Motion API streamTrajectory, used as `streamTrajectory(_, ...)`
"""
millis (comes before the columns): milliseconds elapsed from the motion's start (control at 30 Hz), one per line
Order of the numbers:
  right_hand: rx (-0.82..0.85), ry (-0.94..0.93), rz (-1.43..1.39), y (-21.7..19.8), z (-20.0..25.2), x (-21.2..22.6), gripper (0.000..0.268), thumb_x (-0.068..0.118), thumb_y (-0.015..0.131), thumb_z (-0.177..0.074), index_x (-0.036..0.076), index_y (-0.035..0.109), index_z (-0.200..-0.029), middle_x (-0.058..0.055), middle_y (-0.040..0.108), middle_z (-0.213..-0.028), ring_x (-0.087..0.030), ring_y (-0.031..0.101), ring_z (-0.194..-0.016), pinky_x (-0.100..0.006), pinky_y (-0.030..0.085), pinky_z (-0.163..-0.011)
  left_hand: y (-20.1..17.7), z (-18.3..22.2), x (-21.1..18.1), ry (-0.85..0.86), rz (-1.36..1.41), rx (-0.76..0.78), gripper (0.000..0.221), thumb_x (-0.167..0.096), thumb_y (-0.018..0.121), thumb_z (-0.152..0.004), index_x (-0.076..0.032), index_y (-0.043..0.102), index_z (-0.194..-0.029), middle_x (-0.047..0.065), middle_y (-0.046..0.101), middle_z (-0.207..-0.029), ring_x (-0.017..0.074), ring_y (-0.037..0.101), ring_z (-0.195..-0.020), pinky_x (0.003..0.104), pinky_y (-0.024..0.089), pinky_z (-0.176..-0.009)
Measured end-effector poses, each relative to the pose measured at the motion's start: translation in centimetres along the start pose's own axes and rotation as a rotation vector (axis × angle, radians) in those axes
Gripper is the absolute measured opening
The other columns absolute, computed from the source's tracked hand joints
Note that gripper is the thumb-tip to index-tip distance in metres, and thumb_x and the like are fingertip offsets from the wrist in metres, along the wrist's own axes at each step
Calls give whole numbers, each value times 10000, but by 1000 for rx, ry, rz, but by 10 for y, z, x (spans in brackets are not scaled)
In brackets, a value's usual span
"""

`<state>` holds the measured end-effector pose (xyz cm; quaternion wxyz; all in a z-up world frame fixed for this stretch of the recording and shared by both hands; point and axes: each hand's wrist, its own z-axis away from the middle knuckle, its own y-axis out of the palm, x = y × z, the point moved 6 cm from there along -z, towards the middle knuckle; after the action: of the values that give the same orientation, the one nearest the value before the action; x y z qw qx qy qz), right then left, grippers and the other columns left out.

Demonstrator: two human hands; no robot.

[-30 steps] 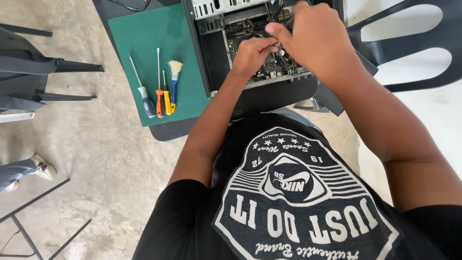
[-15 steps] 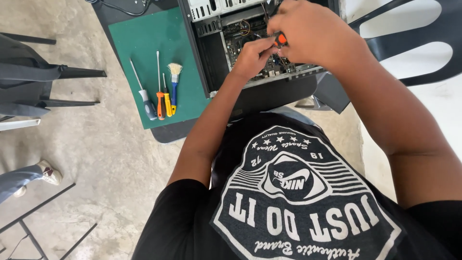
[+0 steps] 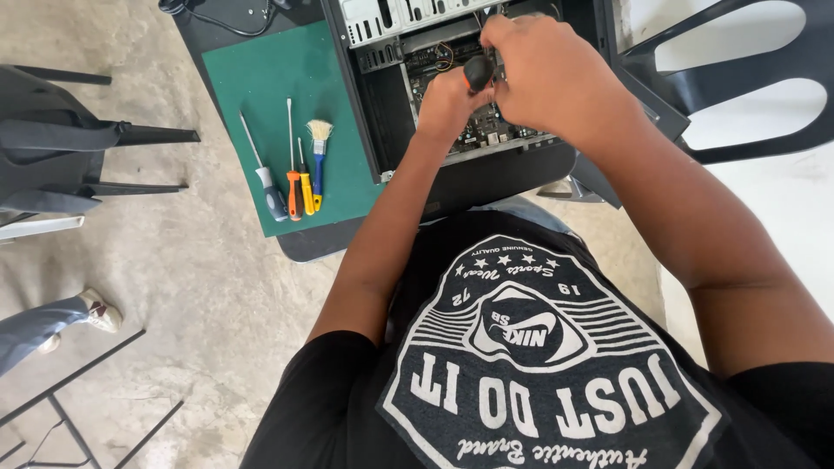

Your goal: Disassembling a desktop computer by removing the power supply, unplugging cables, and extracting RAM sticks using a screwdriver.

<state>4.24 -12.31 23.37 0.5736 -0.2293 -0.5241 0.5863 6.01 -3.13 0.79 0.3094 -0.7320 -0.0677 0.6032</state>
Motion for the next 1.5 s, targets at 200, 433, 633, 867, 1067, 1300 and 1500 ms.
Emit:
streamTrajectory(200, -39, -31, -96, 6, -1, 6, 465, 395, 734, -863, 58, 616, -1161, -177, 613, -1009, -439, 624, -804, -529, 501, -671, 16, -13, 7, -245, -209, 134, 243, -311, 604, -779, -144, 432, -739, 11, 495, -605, 236, 497, -572, 400, 406, -553)
streamTrajectory(433, -249, -243, 270, 16, -11, -26, 123, 216, 621, -962, 194, 728, -1020, -5, 681, -914, -237, 664, -710, -380, 519, -572, -4, 2, -51, 348, 159, 87, 287, -21, 611, -973, -17, 579, -1258, 149, 683, -1180, 365, 671, -1059, 464, 566, -839)
streamTrajectory(633, -292, -163, 127, 4, -7, -22, 182, 345, 732, -897, 215, 758, -1021, 30, 661, -891, -243, 664, -806, -416, 520, -597, -27, 5, -59, 270, 83, -31, 150, 2, 650, -922, -126, 724, -948, 21, 601, -639, 161, 487, -512, 315, 365, -485)
streamTrajectory(867, -305, 60, -54, 10, -7, -23, 318, 389, 667, -958, 87, 736, -1028, -113, 686, -934, -319, 647, -796, -438, 512, -650, -3, -6, -38, -21, -192, -129, 111, -156, 648, -849, -155, 538, -840, -11, 558, -710, 236, 514, -546, 391, 388, -460)
streamTrajectory(1067, -288, 26, -30, 16, -11, -29, 267, 389, 656, -935, 133, 699, -996, -169, 681, -877, -411, 714, -797, -518, 572, -693, -10, 11, -57, 301, -53, -150, 302, -149, 750, -854, -24, 620, -1096, 189, 673, -1013, 365, 685, -983, 438, 571, -883)
streamTrajectory(1300, -204, 34, -136, 9, 2, -25, 262, 336, 661, -949, 101, 706, -1055, -158, 682, -909, -366, 720, -814, -466, 587, -705, 3, 14, -27, 230, -26, -134, 137, -119, 613, -1009, -117, 574, -878, 59, 567, -660, 247, 594, -569, 349, 482, -526)
streamTrajectory(1500, -294, 23, -135, 14, 0, -21, 266, 376, 737, -827, 163, 696, -981, -108, 685, -842, -346, 713, -767, -469, 577, -675, -21, 10, -45, 117, -119, -328, 143, -164, 546, -925, -159, 548, -782, 1, 533, -646, 183, 552, -599, 332, 498, -573)
